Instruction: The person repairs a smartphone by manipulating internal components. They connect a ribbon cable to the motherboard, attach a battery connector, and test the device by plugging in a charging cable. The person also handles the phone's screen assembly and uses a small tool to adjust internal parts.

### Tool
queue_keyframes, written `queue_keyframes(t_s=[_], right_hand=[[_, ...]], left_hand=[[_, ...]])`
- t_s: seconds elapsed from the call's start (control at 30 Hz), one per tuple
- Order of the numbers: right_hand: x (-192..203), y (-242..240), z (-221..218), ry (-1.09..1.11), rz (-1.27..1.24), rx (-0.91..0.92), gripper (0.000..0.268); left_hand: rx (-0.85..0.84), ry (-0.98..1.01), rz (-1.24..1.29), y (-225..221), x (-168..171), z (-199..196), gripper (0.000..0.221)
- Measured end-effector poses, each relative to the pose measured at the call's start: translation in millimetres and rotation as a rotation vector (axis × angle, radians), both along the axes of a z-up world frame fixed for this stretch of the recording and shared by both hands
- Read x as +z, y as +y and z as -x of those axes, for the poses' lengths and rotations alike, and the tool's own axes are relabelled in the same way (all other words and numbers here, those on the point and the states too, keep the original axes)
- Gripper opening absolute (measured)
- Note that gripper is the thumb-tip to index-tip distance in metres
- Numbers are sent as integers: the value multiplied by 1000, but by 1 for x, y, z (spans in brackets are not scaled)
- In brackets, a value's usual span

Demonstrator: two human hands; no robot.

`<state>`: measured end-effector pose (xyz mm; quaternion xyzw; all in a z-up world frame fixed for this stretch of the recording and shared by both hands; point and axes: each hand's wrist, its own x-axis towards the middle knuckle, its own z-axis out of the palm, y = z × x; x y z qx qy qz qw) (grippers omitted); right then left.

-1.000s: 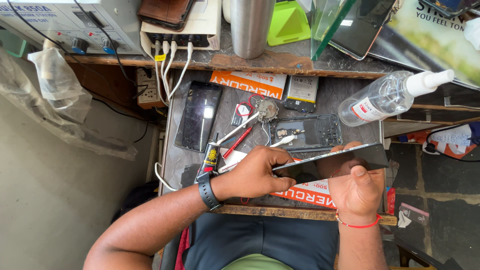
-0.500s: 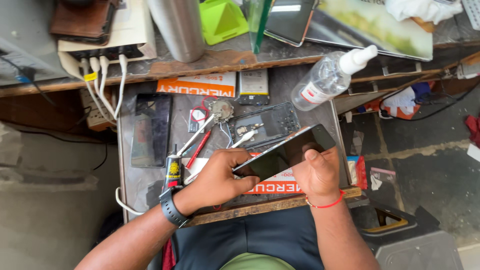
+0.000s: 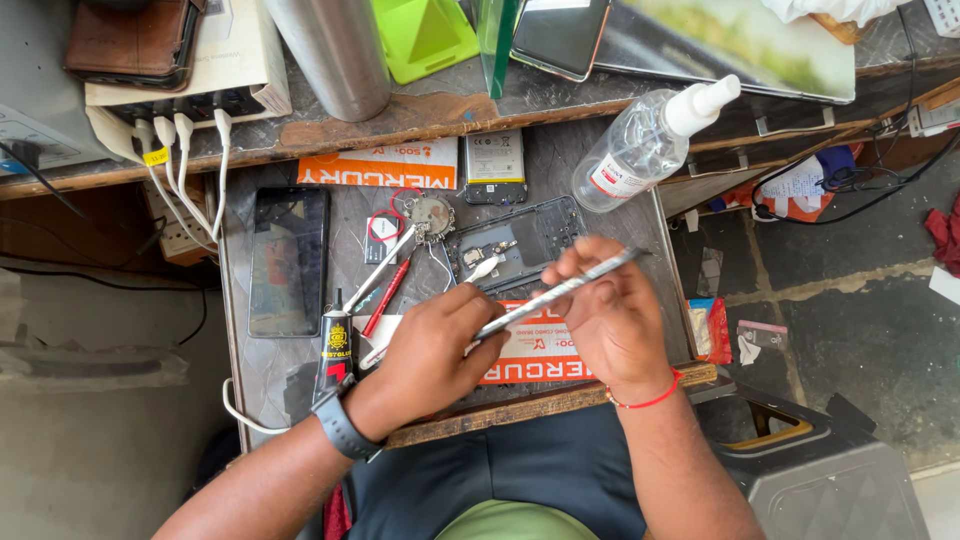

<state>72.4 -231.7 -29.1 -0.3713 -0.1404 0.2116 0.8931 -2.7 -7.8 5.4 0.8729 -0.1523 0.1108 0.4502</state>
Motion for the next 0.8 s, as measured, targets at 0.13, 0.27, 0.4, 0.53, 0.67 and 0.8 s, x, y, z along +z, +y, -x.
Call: queue_keyframes(t_s=[0.13, 0.27, 0.4, 0.53, 0.67, 0.8], right_hand=[[10, 8, 0, -33, 88, 27, 83], [25, 14, 2, 123, 25, 114, 87], [36, 12, 4, 57, -164, 255, 89], [33, 12, 4, 5, -125, 215, 88], [23, 9, 3, 90, 28, 8, 79], [15, 9, -1, 84, 140, -141, 57]], left_hand=[[87, -235, -277, 2, 3, 1, 33], [158, -398, -468, 7, 11, 3, 26], [178, -442, -512, 6, 16, 6, 28], [171, -434, -579, 3, 19, 6, 29], [76, -406, -442, 5, 24, 2, 50], [48, -261, -261, 7, 29, 0, 75]])
